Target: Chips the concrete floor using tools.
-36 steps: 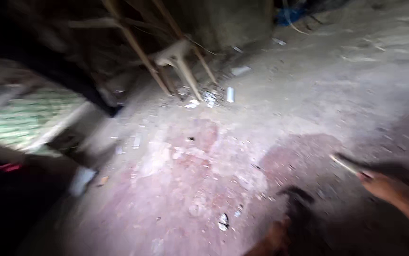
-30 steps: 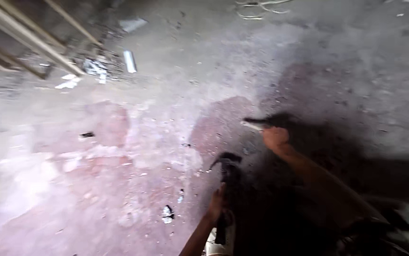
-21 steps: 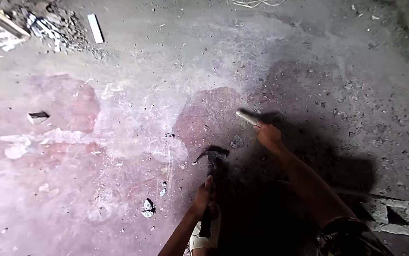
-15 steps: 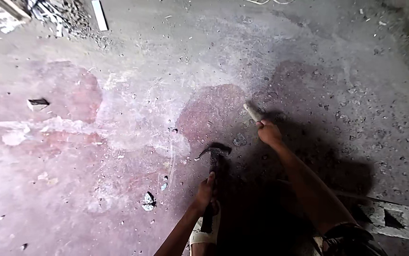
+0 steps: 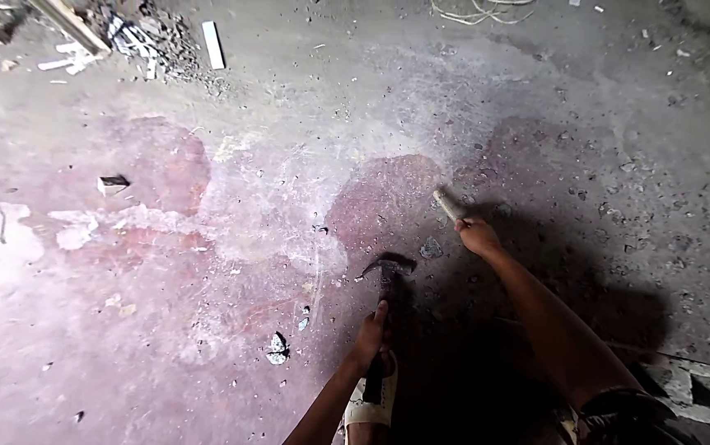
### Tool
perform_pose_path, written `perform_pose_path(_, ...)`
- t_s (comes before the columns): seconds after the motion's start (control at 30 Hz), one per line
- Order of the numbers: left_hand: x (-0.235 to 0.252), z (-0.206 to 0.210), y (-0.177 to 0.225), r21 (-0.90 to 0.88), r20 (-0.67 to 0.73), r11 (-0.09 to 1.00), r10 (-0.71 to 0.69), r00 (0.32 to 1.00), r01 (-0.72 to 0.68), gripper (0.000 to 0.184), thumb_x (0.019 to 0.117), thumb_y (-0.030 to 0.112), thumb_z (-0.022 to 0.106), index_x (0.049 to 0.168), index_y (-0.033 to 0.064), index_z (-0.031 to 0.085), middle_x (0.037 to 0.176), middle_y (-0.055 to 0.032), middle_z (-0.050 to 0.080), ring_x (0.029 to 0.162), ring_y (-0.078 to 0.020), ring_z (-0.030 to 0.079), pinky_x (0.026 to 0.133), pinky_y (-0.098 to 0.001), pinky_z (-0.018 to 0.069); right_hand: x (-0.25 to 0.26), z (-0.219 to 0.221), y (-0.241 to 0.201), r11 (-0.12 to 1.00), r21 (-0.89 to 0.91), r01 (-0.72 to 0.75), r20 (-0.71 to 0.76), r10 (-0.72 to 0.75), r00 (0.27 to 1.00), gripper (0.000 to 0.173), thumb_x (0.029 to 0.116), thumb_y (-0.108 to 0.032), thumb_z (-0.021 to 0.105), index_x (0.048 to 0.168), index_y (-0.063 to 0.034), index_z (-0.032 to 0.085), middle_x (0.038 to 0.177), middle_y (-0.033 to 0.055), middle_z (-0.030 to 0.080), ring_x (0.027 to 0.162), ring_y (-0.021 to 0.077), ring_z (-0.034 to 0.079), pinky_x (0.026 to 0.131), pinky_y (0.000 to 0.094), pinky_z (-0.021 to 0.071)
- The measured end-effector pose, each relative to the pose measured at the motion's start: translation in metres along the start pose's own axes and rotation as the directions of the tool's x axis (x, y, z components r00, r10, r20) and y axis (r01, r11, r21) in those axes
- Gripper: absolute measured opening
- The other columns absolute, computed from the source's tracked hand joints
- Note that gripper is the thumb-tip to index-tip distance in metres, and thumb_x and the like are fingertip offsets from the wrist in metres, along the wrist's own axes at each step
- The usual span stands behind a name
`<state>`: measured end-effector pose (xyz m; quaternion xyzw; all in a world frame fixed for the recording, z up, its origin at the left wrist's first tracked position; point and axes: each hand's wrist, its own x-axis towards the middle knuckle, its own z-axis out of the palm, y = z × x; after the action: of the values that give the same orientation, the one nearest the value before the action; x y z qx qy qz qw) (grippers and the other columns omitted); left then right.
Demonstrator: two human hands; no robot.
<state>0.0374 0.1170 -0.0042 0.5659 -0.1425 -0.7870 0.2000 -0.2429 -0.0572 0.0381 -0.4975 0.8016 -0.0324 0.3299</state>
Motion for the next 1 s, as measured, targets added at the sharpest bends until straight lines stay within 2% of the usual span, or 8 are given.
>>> perform_pose_path(0.2,-0.001,0.001,0.0,0.035,-0.008,0.999,0.023,1.0,-0.022,0.053,0.1104,0.054,0.026,0.09,0.0098,0.047,0.051,0.0029,0.034,0.034,-0.0101,0.035,0.033,-0.0263,0.0383,-0.007,0.003,0.0,1.0,0.023,0.006,0.016,-0.006,1.0,0.047,0.1111,-0.042,0.041,0.127,-0.0065,0.068,0.127,0.0217,0.067,0.12,0.0393,0.064,0.1,0.064,0.048)
perform_pose_path(0.33,-0.001,-0.002,0.001,0.023,0.007,1.0,0.021,1.0,-0.021,0.052,0.1106,0.053,0.026,0.091,0.0093,0.047,0.05,0.0029,0.034,0.034,-0.0098,0.036,0.033,-0.0257,0.0388,-0.032,0.012,-0.011,0.956,0.193,0.221,0.269,-0.268,0.925,0.042,0.1131,-0.037,0.04,0.123,-0.0078,0.069,0.091,0.0116,0.062,0.073,0.021,0.055,0.069,0.0421,0.0477)
perform_pose_path(0.43,0.001,-0.006,-0.001,0.016,0.031,0.999,0.03,0.999,-0.031,0.053,0.1106,0.053,0.025,0.091,0.009,0.048,0.051,0.0025,0.036,0.034,-0.01,0.037,0.033,-0.0256,0.0395,-0.043,0.03,-0.024,0.935,0.076,0.346,0.294,-0.352,0.889,0.041,0.112,-0.037,0.044,0.122,-0.0071,0.07,0.108,0.017,0.07,0.098,0.0306,0.066,0.089,0.0548,0.0508)
perform_pose_path(0.53,0.003,-0.006,-0.001,0.021,0.023,1.0,0.018,1.0,-0.019,0.055,0.1101,0.054,0.024,0.09,0.0095,0.048,0.052,0.0027,0.036,0.034,-0.0101,0.037,0.033,-0.0261,0.0398,-0.031,0.037,-0.012,0.929,-0.198,0.312,0.1,-0.297,0.95,0.045,0.1113,-0.042,0.04,0.123,-0.0078,0.066,0.11,0.0212,0.071,0.106,0.0406,0.069,0.088,0.0634,0.0519)
perform_pose_path(0.63,0.002,-0.004,0.0,0.007,0.02,1.0,0.006,1.0,-0.006,0.054,0.1102,0.054,0.024,0.091,0.0097,0.048,0.052,0.0031,0.035,0.034,-0.0095,0.036,0.032,-0.0255,0.0393,-0.021,0.008,0.007,0.955,-0.288,0.07,-0.103,-0.103,0.989,0.045,0.1108,-0.043,0.04,0.131,-0.0128,0.066,0.117,0.0234,0.071,0.111,0.0453,0.068,0.087,0.0669,0.0523)
perform_pose_path(0.73,0.001,-0.004,0.0,-0.009,0.022,1.0,-0.003,1.0,0.003,0.053,0.1104,0.054,0.024,0.093,0.0095,0.048,0.052,0.003,0.035,0.034,-0.0091,0.036,0.032,-0.0246,0.0379,-0.006,-0.027,0.032,0.963,-0.172,-0.208,-0.265,0.159,0.951,0.05,0.1105,-0.044,0.037,0.127,-0.0085,0.067,0.121,0.0264,0.069,0.114,0.047,0.067,0.088,0.0691,0.0517)
perform_pose_path(0.8,0.002,-0.008,-0.004,-0.015,0.039,1.0,0.0,0.999,0.0,0.053,0.1103,0.054,0.024,0.093,0.0093,0.048,0.052,0.0028,0.035,0.034,-0.0093,0.036,0.032,-0.0252,0.0387,-0.002,-0.041,0.042,0.963,-0.061,-0.264,-0.312,0.233,0.921,0.051,0.1113,-0.045,0.036,0.126,-0.0062,0.065,0.121,0.0267,0.069,0.115,0.0464,0.066,0.089,0.0677,0.0516)
perform_pose_path(1.0,0.005,-0.01,-0.008,-0.023,0.033,1.0,0.004,0.999,-0.003,0.054,0.1101,0.055,0.025,0.093,0.0097,0.049,0.052,0.0025,0.035,0.033,-0.0093,0.036,0.031,-0.0255,0.0384,-0.022,0.014,0.016,0.995,-0.069,0.076,-0.055,-0.08,0.995,0.044,0.1108,-0.04,0.041,0.126,-0.0072,0.066,0.118,0.0208,0.07,0.111,0.0392,0.068,0.092,0.0634,0.0527)
